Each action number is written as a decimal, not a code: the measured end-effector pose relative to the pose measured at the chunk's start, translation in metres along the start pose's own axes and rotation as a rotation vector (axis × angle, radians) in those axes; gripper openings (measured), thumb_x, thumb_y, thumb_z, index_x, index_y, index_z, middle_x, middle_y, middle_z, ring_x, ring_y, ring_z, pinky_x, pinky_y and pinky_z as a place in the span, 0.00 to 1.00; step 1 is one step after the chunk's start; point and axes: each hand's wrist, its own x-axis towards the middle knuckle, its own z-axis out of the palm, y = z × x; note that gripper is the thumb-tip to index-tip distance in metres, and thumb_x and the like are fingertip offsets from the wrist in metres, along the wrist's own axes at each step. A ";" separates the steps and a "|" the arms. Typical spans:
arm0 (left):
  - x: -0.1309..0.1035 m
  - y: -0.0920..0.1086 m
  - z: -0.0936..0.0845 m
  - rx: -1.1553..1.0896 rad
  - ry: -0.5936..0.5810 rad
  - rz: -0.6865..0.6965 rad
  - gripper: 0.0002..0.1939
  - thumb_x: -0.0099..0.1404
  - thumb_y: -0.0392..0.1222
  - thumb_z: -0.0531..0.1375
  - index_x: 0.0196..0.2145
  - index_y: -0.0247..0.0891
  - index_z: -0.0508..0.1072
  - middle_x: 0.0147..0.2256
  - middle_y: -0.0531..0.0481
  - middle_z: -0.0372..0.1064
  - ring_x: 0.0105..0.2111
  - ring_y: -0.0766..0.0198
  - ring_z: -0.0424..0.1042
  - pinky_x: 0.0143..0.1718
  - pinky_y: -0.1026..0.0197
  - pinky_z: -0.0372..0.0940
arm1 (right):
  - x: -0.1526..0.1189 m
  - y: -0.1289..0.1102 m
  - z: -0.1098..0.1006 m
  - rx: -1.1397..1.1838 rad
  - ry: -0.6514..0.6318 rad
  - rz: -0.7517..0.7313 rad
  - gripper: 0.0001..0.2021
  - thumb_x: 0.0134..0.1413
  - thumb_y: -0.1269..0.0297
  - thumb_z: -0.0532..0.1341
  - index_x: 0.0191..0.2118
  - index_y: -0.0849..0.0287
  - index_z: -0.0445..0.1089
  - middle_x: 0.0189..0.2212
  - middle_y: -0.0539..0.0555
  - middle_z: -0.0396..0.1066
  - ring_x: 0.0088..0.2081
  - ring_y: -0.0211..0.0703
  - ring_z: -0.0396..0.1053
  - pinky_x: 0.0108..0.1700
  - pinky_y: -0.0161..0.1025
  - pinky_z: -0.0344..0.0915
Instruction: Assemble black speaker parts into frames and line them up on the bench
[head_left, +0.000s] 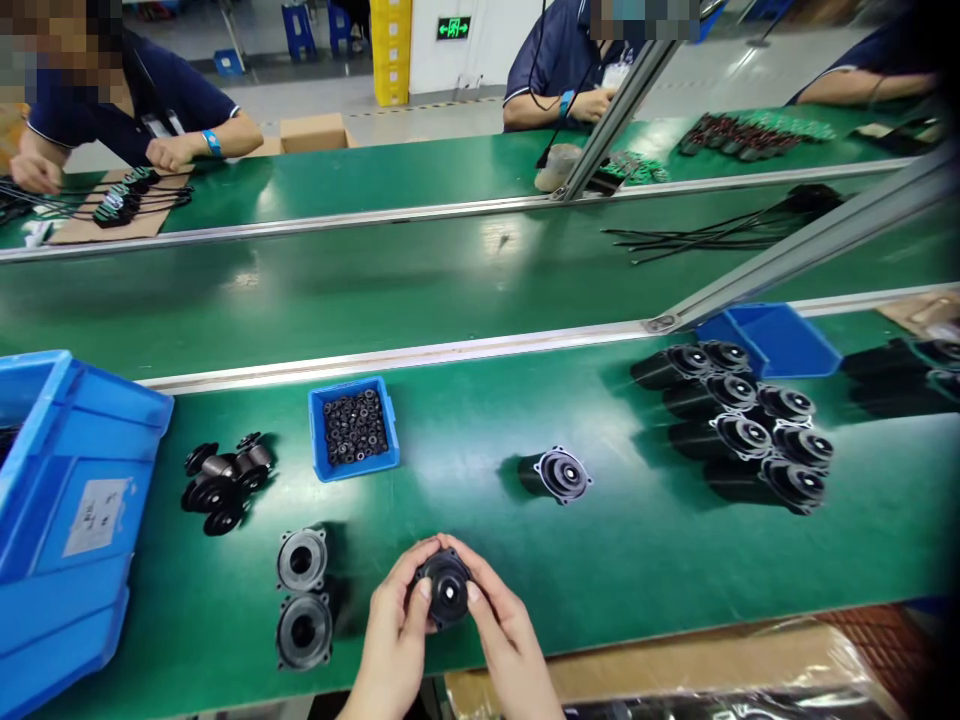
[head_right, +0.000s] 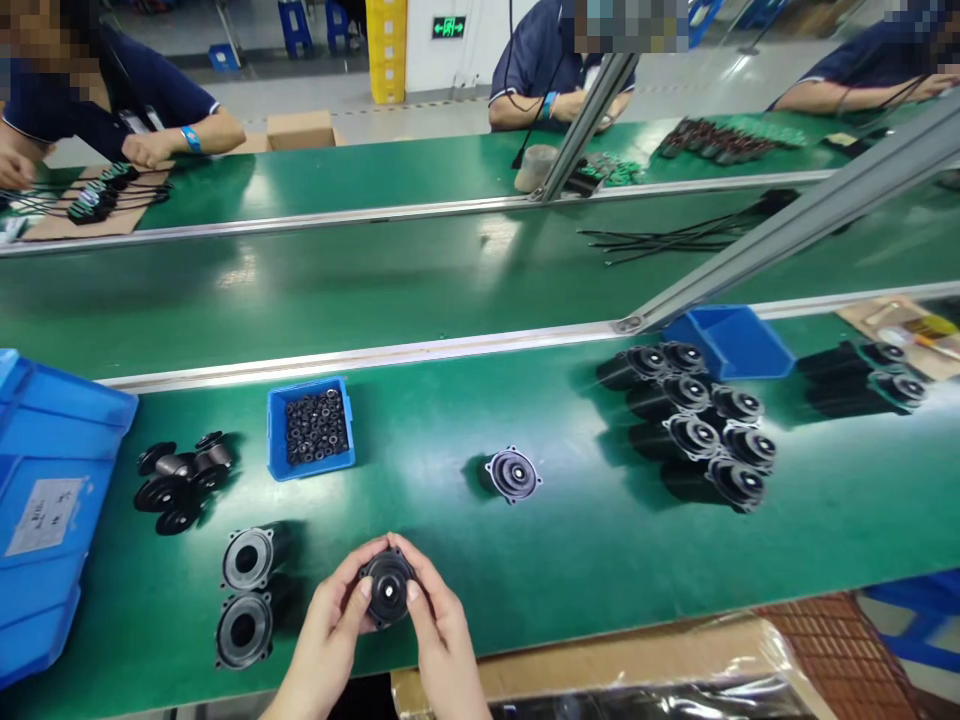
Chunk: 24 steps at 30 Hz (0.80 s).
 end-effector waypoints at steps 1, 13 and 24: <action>-0.001 -0.005 0.002 -0.009 0.022 0.025 0.34 0.61 0.66 0.56 0.56 0.41 0.70 0.59 0.39 0.65 0.55 0.45 0.67 0.45 0.51 0.73 | -0.001 0.007 0.003 0.028 0.020 -0.009 0.22 0.64 0.51 0.53 0.59 0.49 0.66 0.62 0.54 0.63 0.64 0.48 0.59 0.67 0.50 0.51; -0.004 -0.026 0.005 -0.049 -0.023 0.304 0.26 0.66 0.49 0.59 0.60 0.42 0.64 0.62 0.42 0.60 0.63 0.49 0.58 0.66 0.46 0.50 | -0.010 0.023 0.019 -0.007 0.052 -0.170 0.23 0.67 0.56 0.50 0.65 0.49 0.55 0.66 0.53 0.55 0.66 0.43 0.53 0.66 0.44 0.54; 0.006 -0.037 -0.015 0.264 -0.105 0.532 0.31 0.64 0.39 0.61 0.63 0.43 0.58 0.63 0.38 0.56 0.60 0.47 0.61 0.50 0.51 0.71 | -0.013 0.005 0.003 -0.538 0.194 -0.562 0.22 0.64 0.62 0.51 0.62 0.45 0.62 0.68 0.51 0.49 0.67 0.56 0.47 0.65 0.61 0.50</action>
